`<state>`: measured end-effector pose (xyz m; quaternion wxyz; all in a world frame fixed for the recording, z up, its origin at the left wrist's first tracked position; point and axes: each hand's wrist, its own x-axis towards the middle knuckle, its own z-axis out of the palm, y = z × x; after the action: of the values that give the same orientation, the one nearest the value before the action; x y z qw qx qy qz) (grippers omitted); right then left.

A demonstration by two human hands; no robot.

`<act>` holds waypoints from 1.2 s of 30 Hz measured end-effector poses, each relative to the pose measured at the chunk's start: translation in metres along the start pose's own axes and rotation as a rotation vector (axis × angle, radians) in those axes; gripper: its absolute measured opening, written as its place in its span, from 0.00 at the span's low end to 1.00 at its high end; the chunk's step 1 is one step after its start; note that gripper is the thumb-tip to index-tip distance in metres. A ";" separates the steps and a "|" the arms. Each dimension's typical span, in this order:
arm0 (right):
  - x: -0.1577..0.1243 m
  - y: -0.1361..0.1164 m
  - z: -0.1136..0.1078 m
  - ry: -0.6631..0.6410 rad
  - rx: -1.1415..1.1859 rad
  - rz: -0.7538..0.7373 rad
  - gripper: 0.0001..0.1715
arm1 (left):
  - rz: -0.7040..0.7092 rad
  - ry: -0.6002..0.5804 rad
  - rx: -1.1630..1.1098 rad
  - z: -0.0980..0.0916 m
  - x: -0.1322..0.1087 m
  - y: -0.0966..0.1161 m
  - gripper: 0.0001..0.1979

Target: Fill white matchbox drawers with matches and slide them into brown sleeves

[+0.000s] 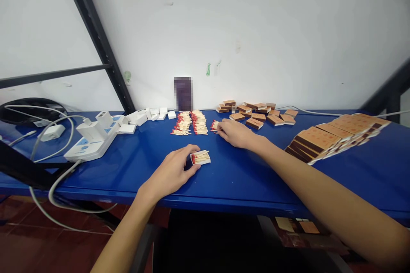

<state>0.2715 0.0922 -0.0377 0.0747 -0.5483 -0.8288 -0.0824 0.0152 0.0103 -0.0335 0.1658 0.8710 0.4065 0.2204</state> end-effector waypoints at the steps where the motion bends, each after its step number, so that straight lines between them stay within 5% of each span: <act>1: -0.001 -0.001 -0.002 0.001 0.000 -0.015 0.12 | -0.002 0.000 -0.002 0.000 0.000 0.000 0.17; 6: -0.015 -0.026 -0.026 0.135 0.341 -0.165 0.11 | -0.021 0.017 -0.057 0.003 0.000 -0.002 0.27; 10: -0.027 -0.061 -0.039 -0.031 0.548 -0.338 0.09 | -0.011 0.011 -0.115 0.003 0.000 -0.001 0.34; 13: -0.029 -0.072 -0.039 -0.032 0.480 -0.295 0.07 | -0.004 0.013 -0.115 0.003 0.000 0.001 0.34; 18: -0.019 -0.045 -0.030 0.137 0.202 -0.039 0.08 | 0.035 -0.001 0.000 0.001 -0.001 0.000 0.22; 21: -0.012 -0.020 -0.019 0.104 0.052 0.051 0.10 | 0.109 -0.033 0.021 -0.001 -0.001 0.000 0.19; 36: 0.002 0.001 0.007 0.047 0.093 0.059 0.08 | 0.117 -0.092 0.066 0.000 -0.002 -0.001 0.22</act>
<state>0.2713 0.0963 -0.0438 0.1219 -0.5662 -0.8134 -0.0545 0.0139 0.0093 -0.0343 0.1421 0.9075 0.3539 0.1760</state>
